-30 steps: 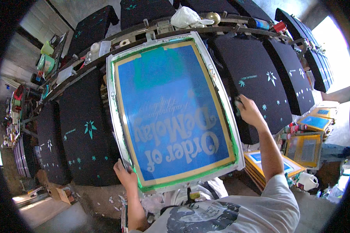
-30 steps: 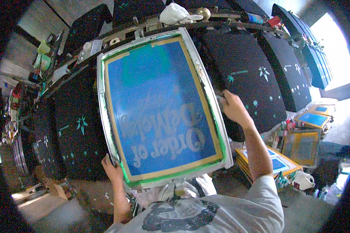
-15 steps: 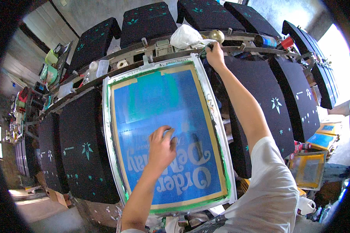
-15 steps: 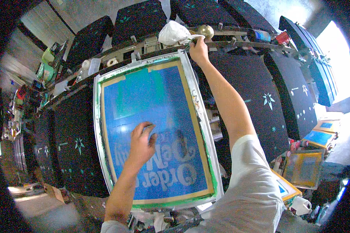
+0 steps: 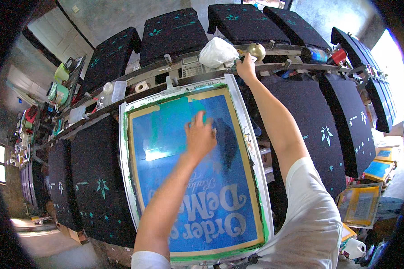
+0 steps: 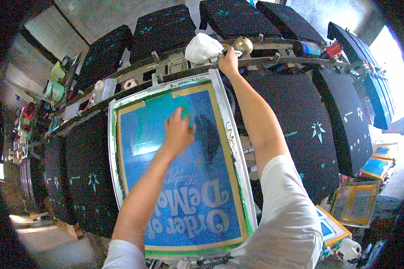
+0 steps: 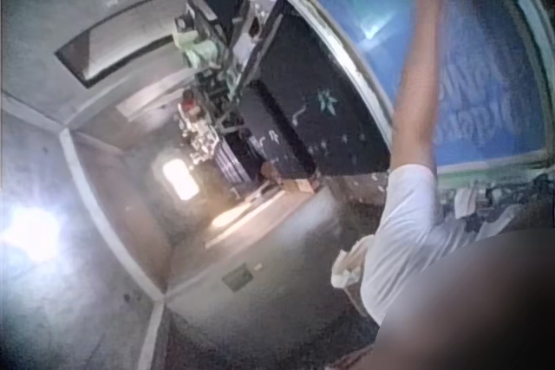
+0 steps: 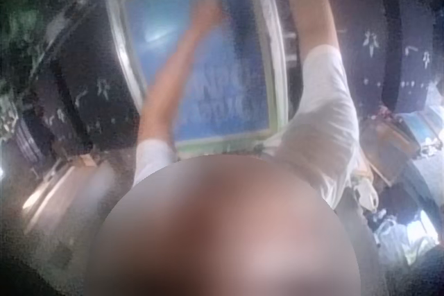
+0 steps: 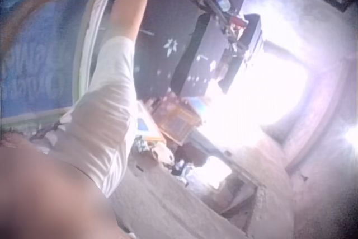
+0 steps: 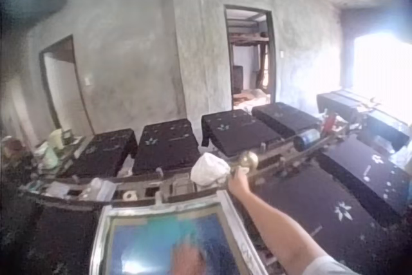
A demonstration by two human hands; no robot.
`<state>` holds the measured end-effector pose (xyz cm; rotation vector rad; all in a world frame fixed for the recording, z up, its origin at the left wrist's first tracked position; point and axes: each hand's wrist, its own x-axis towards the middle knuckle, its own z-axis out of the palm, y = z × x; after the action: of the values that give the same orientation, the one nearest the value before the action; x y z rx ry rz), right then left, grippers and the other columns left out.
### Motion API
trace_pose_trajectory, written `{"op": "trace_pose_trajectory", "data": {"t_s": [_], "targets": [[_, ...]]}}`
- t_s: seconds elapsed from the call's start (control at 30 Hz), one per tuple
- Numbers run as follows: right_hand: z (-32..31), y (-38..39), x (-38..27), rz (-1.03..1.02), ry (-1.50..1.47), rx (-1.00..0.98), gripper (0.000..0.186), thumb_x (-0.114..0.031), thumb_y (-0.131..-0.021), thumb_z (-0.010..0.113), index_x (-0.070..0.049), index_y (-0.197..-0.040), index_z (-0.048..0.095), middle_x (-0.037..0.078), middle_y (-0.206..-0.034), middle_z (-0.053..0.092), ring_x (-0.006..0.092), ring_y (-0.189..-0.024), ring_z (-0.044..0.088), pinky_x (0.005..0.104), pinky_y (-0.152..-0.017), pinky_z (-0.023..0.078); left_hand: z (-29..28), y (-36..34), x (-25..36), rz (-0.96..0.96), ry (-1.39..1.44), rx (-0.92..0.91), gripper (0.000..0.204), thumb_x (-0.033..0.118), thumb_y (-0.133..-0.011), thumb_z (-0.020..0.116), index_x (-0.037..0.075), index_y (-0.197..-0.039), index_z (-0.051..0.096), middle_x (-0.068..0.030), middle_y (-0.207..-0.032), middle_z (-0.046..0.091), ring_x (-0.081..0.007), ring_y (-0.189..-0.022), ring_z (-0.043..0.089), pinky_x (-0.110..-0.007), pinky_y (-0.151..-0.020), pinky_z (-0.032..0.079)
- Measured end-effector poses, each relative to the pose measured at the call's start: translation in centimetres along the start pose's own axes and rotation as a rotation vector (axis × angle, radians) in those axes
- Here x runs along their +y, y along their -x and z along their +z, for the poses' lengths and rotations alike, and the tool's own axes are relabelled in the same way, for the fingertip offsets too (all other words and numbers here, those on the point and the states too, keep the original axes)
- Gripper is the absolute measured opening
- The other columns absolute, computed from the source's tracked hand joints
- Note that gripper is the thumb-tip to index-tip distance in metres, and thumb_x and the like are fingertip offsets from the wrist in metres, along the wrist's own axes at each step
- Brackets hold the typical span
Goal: The person holds a screen printing frame over a black t-shirt and uses a squeegee to pull green ink across the mesh, imprinting a design. They repeatedly lift and reposition the frame, then wipe the screen surface with a cloth before continuing the printing motion.
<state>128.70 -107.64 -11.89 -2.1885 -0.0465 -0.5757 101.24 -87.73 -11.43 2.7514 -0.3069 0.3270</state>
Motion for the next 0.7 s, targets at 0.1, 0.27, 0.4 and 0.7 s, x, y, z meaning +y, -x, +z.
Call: {"op": "trace_pose_trajectory", "data": {"t_s": [0.1, 0.27, 0.4, 0.7], "targets": [[0.6, -0.3, 0.7, 0.022, -0.054, -0.044, 0.038, -0.017, -0.088, 0.062, -0.001, -0.120, 0.051, 0.033, -0.114, 0.061, 0.0482, -0.111, 0.057, 0.0509, -0.093, 0.045, 1.1, -4.9, -2.5, -0.030, -0.068, 0.005, 0.044, 0.016, -0.081, 0.071, 0.004, -0.122, 0.061, -0.0168, -0.143, 0.040, -0.0336, -0.134, 0.041, -0.065, -0.102, 0.036], [1.4, -0.6, 2.5, 0.089, -0.030, -0.039, 0.037, -0.016, -0.088, 0.061, -0.001, -0.121, 0.052, 0.030, -0.116, 0.062, 0.0461, -0.115, 0.056, 0.0497, -0.096, 0.043, 2.9, -9.8, -4.9, -0.125, -0.188, -0.082, 0.054, 0.023, -0.086, 0.071, 0.007, -0.134, 0.052, -0.0152, -0.148, 0.038, -0.0334, -0.141, 0.035, -0.071, -0.102, 0.034], [2.0, 0.2, 1.3, -0.038, 0.005, -0.036, 0.037, -0.013, -0.088, 0.061, 0.002, -0.119, 0.049, 0.032, -0.107, 0.063, 0.0487, -0.104, 0.060, 0.0527, -0.089, 0.046, 3.4, -11.2, -6.9, -0.207, -0.176, -0.133, 0.058, 0.029, -0.092, 0.063, 0.009, -0.144, 0.045, -0.0101, -0.156, 0.031, -0.0303, -0.144, 0.031, -0.071, -0.105, 0.033], [4.3, 0.8, -2.1, -0.434, 0.455, -0.115, 0.025, -0.006, -0.085, 0.058, -0.001, -0.109, 0.050, 0.026, -0.086, 0.067, 0.0426, -0.085, 0.068, 0.0506, -0.074, 0.054, 4.1, -12.3, -4.5, -0.274, -0.181, -0.182, 0.053, 0.029, -0.094, 0.060, 0.011, -0.143, 0.047, -0.0083, -0.154, 0.034, -0.0349, -0.142, 0.032, -0.073, -0.103, 0.033]]}}
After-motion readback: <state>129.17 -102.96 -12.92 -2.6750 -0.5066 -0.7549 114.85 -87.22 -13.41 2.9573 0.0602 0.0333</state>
